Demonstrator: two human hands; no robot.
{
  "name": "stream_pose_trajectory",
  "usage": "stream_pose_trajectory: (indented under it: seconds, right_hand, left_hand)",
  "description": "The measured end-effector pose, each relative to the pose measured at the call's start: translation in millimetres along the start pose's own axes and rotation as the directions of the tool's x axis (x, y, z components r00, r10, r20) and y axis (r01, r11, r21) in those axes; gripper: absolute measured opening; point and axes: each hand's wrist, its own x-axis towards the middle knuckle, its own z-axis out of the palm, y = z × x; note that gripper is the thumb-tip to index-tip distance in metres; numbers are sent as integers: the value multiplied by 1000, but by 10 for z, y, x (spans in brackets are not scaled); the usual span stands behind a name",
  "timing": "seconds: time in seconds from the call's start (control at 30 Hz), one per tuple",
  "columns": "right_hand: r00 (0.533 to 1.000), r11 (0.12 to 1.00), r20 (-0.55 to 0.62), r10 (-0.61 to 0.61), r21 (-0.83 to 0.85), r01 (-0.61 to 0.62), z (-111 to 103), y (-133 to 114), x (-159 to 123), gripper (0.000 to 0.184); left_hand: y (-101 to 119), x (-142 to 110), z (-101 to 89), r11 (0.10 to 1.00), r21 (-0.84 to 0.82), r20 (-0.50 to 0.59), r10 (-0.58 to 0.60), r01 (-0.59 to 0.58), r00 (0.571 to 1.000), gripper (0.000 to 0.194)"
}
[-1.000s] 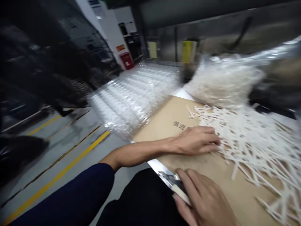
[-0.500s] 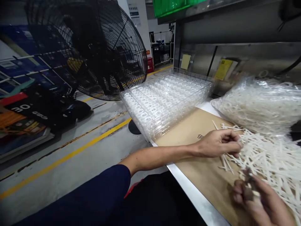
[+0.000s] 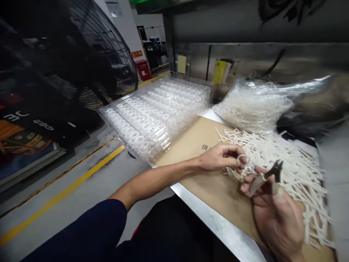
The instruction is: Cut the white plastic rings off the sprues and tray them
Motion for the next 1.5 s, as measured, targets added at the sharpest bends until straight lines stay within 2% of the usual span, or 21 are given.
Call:
stream_pose_trajectory:
  seconds: [0.07, 0.1, 0.23, 0.4, 0.5, 0.63, 0.77, 1.03, 1.3, 1.5]
  right_hand:
    - [976, 944, -114, 184, 297, -143, 53, -33, -20, 43]
    - [960, 922, -147, 237, 345, -175, 77, -51, -31, 39]
    - [945, 930, -188, 266, 309, -200, 128, -120, -40, 46]
    - [939, 926, -215, 269, 324, -191, 96, -158, -12, 51]
    - [942, 930, -233, 242, 332, -157, 69, -172, -6, 50]
    - [945, 926, -221, 241, 343, -156, 52, -202, -12, 49]
    - [935, 907, -209, 285, 376, -193, 50, -247, -27, 53]
    - [941, 826, -155, 301, 536, -175, 51, -310, -72, 49]
    - [939, 809, -33, 343, 517, -278, 146, -203, -171, 48]
    - [921, 796, 74, 382, 481, -368, 165, -160, -148, 45]
  left_hand:
    - [62, -38, 24, 1000, 3, 5, -3, 3, 1000, 42]
    - [99, -56, 37, 1000, 18, -3, -17, 17, 1000, 47]
    - [236, -108, 65, 990, 130, -73, -39, 48, 997, 55]
    - [281, -156, 61, 946, 316, 2, -79, 74, 997, 42]
    - [252, -181, 53, 886, 464, -17, 5, 3, 1000, 35]
    - [243, -212, 59, 757, 640, -28, 192, -130, 981, 35]
    - [256, -238, 70, 672, 711, 6, 289, -208, 957, 35]
    - [242, -299, 91, 672, 696, -102, 441, -253, 891, 38]
    - [277, -333, 120, 625, 719, -108, 533, -304, 839, 41]
    - [265, -324, 73, 600, 742, -111, 550, -299, 827, 40]
